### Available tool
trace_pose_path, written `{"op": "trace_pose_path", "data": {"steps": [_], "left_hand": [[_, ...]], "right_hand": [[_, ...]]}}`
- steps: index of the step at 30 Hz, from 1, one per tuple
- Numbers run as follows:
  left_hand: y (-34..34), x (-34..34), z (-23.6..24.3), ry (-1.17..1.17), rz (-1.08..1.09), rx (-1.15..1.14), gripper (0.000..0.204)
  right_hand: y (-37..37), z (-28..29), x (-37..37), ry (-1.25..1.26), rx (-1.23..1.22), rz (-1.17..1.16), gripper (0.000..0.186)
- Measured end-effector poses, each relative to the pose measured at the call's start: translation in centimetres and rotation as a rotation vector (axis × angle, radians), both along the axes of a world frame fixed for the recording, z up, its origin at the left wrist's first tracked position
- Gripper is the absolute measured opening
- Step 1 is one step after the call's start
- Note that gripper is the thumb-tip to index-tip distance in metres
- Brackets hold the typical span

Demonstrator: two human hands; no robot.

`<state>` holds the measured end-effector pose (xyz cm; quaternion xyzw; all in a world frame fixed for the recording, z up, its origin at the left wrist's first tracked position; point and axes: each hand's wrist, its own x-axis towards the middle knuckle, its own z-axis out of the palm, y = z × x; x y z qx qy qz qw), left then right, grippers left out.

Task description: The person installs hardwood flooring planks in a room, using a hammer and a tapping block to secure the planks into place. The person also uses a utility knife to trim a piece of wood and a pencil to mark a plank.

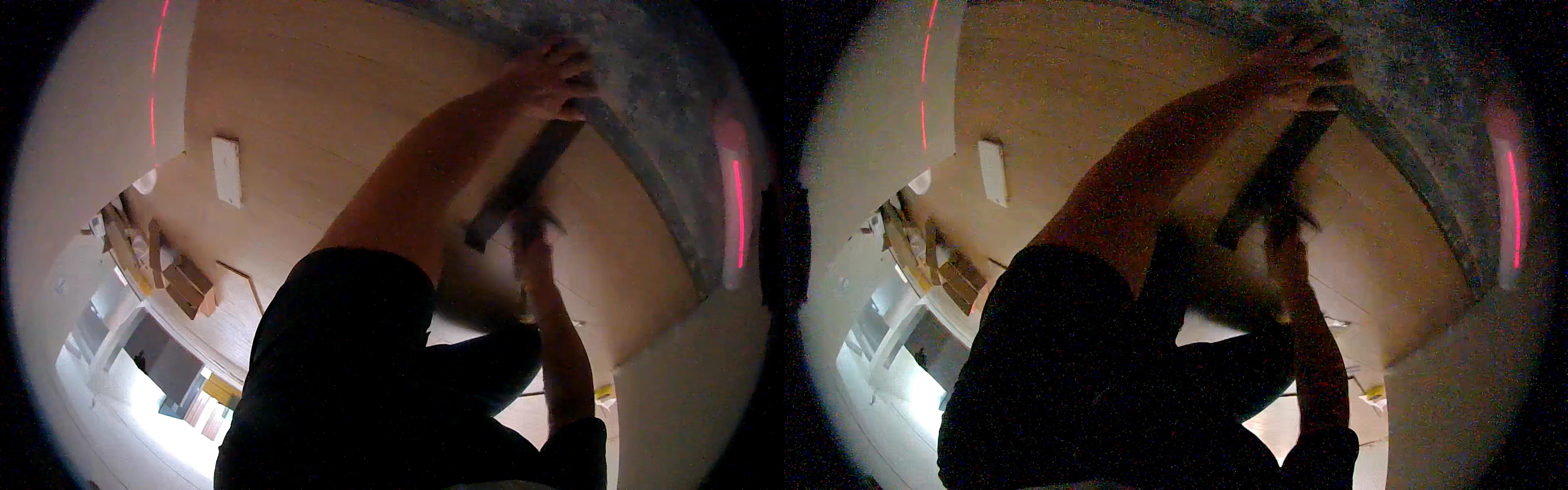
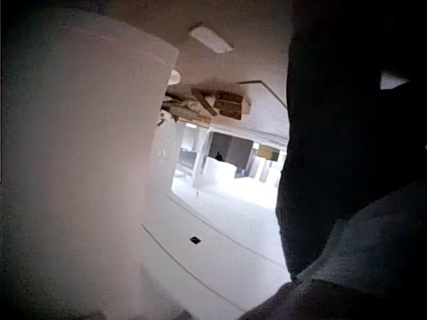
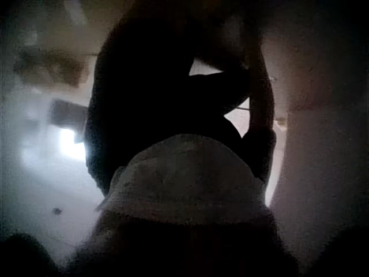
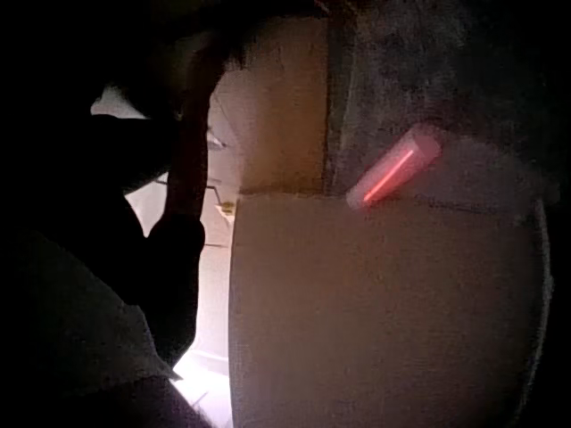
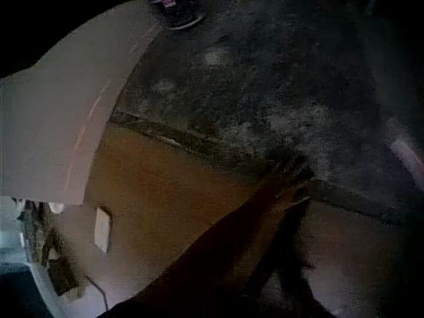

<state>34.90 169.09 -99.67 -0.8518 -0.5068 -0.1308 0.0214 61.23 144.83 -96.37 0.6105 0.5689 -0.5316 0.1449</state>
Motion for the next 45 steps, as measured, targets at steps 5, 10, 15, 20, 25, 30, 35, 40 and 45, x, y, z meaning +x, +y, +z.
{"op": "trace_pose_path", "data": {"steps": [5,10,15,20,25,30,35,40,45], "left_hand": [[-0.1,-0.3,-0.4,0.004,-0.002,-0.016,0.062],[0.3,-0.1,-0.8,0.022,-0.066,-0.082,0.065],[0.7,-0.3,-1.6,-0.075,-0.101,-0.063,0.066],[0.4,-0.5,-1.1,-0.070,-0.063,-0.018,0.063],[0.0,-0.5,0.3,0.014,-0.075,-0.077,0.066],[0.4,-0.4,-0.5,-0.068,-0.106,-0.034,0.066],[0.2,-0.3,0.5,-0.131,-0.083,-0.043,0.075],[-9.3,3.6,5.0,-0.437,0.493,-0.540,0.085],[-13.2,7.7,4.1,-0.312,0.563,-0.712,0.107]], "right_hand": [[-1.1,-0.2,-1.6,-0.054,0.187,0.447,0.049],[-0.1,0.3,-1.9,-0.006,0.159,0.244,0.051],[-0.3,1.1,-1.7,0.016,0.075,0.302,0.048],[0.0,2.0,-2.3,-0.047,0.080,0.281,0.037],[3.8,1.1,-0.5,-0.077,0.125,-0.076,0.035],[9.0,-1.3,3.3,0.386,0.324,-0.802,0.031],[8.5,-3.6,5.0,0.411,0.285,-0.844,0.031],[7.9,-7.7,7.4,0.115,0.723,-0.313,0.030],[8.4,-7.7,8.0,0.413,0.301,-0.747,0.046]]}}
